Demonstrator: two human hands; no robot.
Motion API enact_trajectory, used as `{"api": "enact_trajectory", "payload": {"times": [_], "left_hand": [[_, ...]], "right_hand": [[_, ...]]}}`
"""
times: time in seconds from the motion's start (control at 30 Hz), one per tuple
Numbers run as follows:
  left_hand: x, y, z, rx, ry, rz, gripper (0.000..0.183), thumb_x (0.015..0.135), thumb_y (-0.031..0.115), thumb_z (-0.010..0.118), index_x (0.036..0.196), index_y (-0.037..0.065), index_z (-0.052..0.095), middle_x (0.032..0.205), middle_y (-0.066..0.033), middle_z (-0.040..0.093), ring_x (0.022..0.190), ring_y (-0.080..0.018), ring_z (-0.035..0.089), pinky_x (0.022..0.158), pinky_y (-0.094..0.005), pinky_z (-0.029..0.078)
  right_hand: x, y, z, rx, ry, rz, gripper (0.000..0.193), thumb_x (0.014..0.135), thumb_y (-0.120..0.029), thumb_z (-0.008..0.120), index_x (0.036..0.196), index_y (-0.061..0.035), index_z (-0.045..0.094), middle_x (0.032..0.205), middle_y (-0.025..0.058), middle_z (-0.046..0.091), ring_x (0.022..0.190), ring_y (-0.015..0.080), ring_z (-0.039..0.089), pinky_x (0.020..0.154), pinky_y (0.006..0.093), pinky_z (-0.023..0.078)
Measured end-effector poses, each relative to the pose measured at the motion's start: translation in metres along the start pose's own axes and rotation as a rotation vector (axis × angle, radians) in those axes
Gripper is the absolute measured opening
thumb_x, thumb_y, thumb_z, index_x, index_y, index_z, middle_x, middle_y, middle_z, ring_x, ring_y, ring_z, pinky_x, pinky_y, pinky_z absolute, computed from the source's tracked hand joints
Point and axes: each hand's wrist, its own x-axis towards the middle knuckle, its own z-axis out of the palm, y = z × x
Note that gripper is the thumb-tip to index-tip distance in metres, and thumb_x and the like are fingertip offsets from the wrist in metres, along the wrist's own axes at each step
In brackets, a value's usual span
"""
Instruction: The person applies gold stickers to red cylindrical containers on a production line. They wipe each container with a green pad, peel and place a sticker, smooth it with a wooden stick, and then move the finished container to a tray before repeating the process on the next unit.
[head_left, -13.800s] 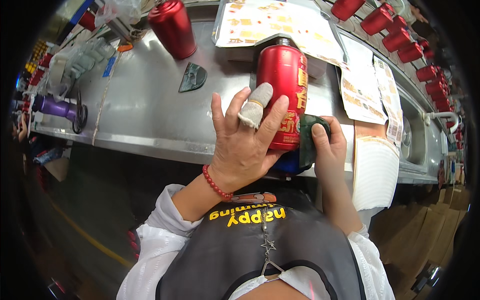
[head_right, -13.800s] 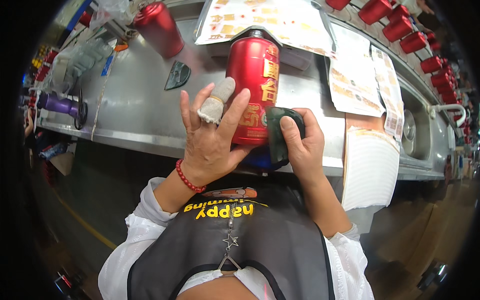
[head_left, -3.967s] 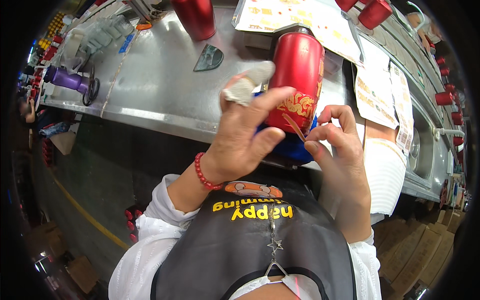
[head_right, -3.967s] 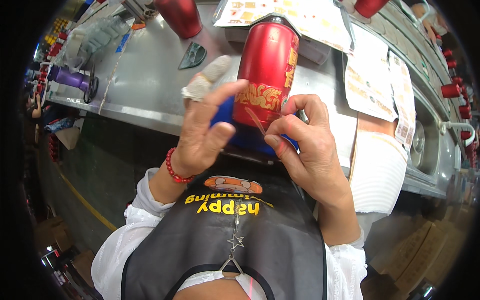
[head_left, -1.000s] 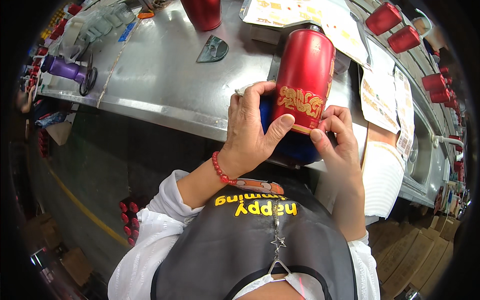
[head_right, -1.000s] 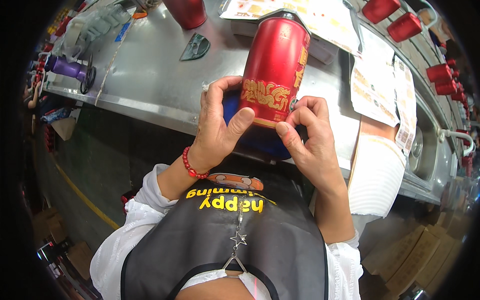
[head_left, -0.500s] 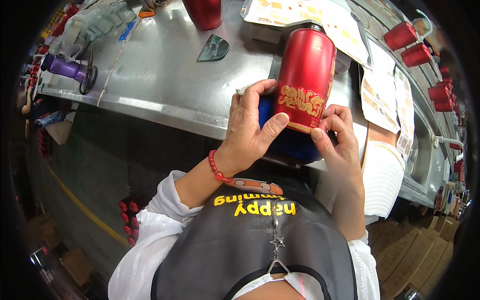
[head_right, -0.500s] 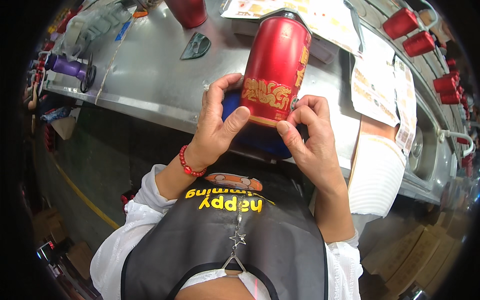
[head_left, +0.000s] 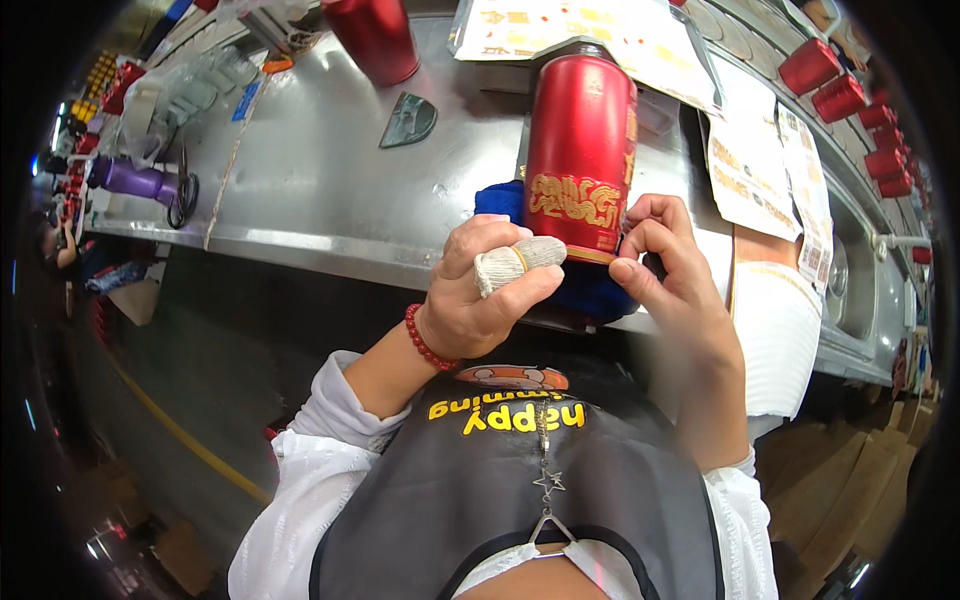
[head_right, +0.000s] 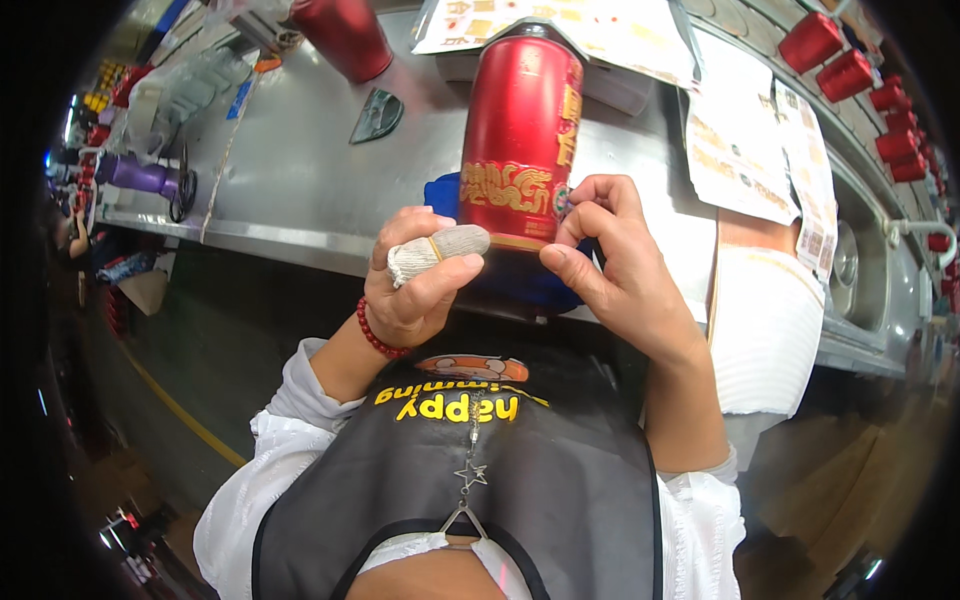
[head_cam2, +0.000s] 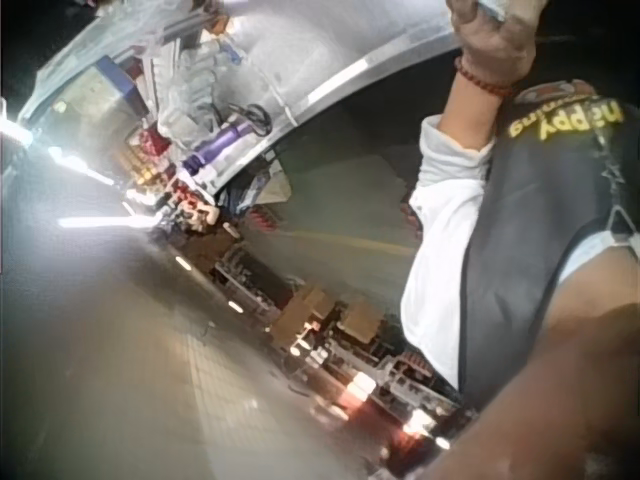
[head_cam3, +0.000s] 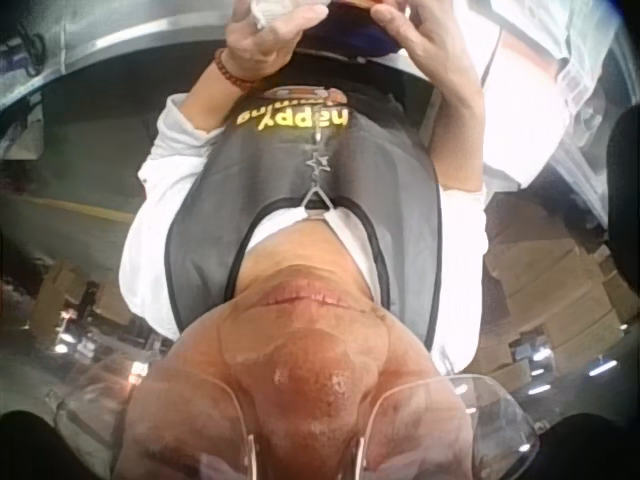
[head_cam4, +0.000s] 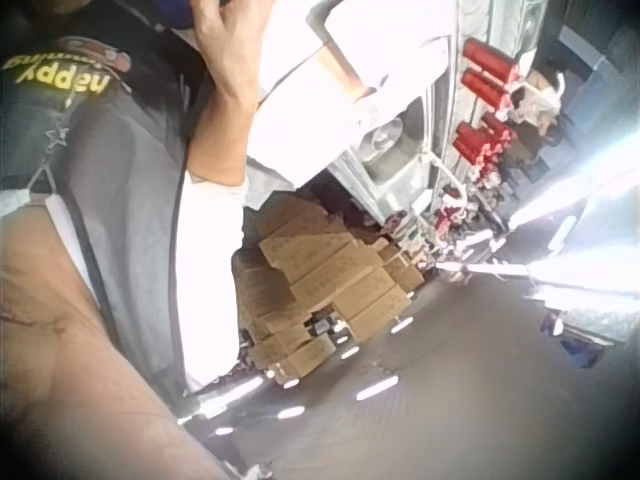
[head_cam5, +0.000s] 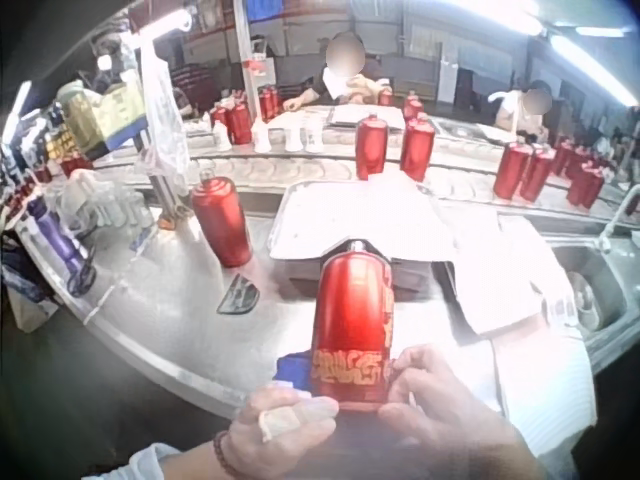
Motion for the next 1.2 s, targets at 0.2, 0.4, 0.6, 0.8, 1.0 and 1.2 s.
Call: {"api": "enact_trajectory", "payload": {"times": [0.2,0.4,0.6,0.8,1.0,1.2], "left_hand": [[0.031,-0.01,-0.012,0.148,-0.263,0.344,0.038,0.078,0.01,0.078,0.113,0.02,0.07,0.12,-0.0116,0.058,0.11,-0.0256,0.057,0.089,-0.0413,0.051],[0.043,-0.015,-0.003,0.12,-0.301,0.379,0.035,0.071,0.011,0.08,0.103,0.023,0.072,0.116,-0.0015,0.061,0.107,-0.0213,0.051,0.084,-0.0364,0.049],[0.041,-0.019,-0.001,0.232,-0.314,0.417,0.033,0.061,0.012,0.079,0.09,0.025,0.071,0.114,0.0063,0.062,0.105,-0.0209,0.048,0.081,-0.0356,0.045],[0.046,-0.022,0.01,0.242,-0.296,0.485,0.029,0.059,0.014,0.075,0.085,0.026,0.069,0.113,0.0078,0.063,0.102,-0.02,0.047,0.078,-0.0346,0.042],[0.035,-0.019,0.01,0.299,-0.261,0.409,0.028,0.058,0.015,0.074,0.082,0.028,0.067,0.114,0.0076,0.063,0.1,-0.0197,0.045,0.08,-0.0359,0.041],[0.041,-0.021,0.015,0.259,-0.285,0.485,0.025,0.061,0.015,0.074,0.082,0.027,0.067,0.113,0.006,0.063,0.101,-0.0211,0.044,0.081,-0.0358,0.042]], "right_hand": [[-0.005,0.015,-0.018,0.049,-0.057,0.034,0.024,0.095,-0.02,0.07,0.088,-0.0022,0.057,0.113,0.0112,0.046,0.103,0.0226,0.048,0.092,0.0313,0.043],[-0.017,0.022,-0.03,0.096,-0.035,0.049,0.024,0.095,-0.02,0.071,0.088,-0.0009,0.057,0.109,0.0097,0.048,0.101,0.0211,0.049,0.09,0.0304,0.043],[-0.023,0.029,-0.032,0.024,-0.018,0.034,0.024,0.094,-0.019,0.07,0.088,0.0002,0.057,0.107,0.0104,0.049,0.1,0.021,0.049,0.088,0.0299,0.043],[-0.024,0.031,-0.03,0.056,-0.011,0.084,0.026,0.095,-0.022,0.07,0.087,-0.0008,0.057,0.107,0.0089,0.048,0.097,0.0199,0.048,0.085,0.0295,0.043],[-0.021,0.039,-0.028,0.053,-0.036,0.095,0.029,0.097,-0.027,0.068,0.087,-0.0032,0.056,0.11,0.006,0.046,0.095,0.0146,0.045,0.081,0.0251,0.041],[-0.022,0.042,-0.027,0.073,-0.035,0.08,0.028,0.098,-0.027,0.067,0.088,-0.003,0.056,0.11,0.0059,0.046,0.093,0.0142,0.045,0.079,0.025,0.041]]}}
